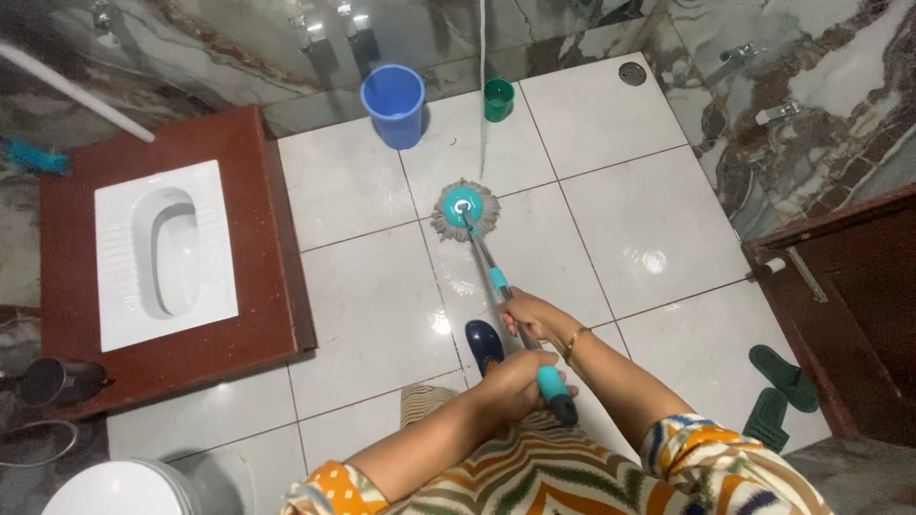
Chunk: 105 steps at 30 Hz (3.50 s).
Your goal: Mopping the floor of a bathroom using a spin mop.
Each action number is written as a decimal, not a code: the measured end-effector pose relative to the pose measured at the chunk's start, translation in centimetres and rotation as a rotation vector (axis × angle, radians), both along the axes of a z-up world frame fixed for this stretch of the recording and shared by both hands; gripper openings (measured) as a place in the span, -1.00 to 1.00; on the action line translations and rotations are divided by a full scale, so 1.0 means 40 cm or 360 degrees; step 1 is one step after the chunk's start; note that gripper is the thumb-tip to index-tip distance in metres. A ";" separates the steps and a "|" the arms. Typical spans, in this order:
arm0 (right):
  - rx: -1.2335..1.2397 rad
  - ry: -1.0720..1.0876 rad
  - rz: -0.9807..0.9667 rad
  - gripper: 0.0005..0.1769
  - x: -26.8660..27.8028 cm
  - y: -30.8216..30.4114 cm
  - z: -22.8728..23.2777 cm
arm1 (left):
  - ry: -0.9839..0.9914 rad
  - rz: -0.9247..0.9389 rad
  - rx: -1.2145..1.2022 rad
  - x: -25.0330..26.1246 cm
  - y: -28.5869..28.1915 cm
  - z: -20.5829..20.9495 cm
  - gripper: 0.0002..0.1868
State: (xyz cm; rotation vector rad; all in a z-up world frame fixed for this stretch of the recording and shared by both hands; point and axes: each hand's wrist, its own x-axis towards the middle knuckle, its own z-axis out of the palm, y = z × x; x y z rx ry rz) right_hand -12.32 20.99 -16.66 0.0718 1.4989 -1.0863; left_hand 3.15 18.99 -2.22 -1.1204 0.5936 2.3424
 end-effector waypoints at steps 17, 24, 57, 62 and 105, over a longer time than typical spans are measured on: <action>-0.0301 -0.0172 -0.0505 -0.53 -0.466 -0.533 -0.165 | -0.0020 0.0054 -0.0564 -0.480 -0.500 -0.159 -0.73; -0.0160 -0.0144 -0.0469 -0.15 -0.440 -0.530 -0.128 | -0.0189 0.0146 -0.0625 -0.454 -0.465 -0.118 -0.67; -0.0139 -0.0285 -0.1041 -0.18 -0.045 -0.272 -0.046 | 0.0010 -0.0003 -0.0428 -0.094 -0.322 -0.141 -0.87; -0.0207 -0.0329 -0.1144 -0.16 -0.244 -0.363 -0.076 | 0.0024 -0.0053 -0.0494 -0.301 -0.420 -0.089 -0.81; -0.0304 -0.0481 -0.0142 -0.01 0.408 -0.310 -0.093 | -0.0285 0.0926 -0.0305 0.305 -0.147 0.104 -0.56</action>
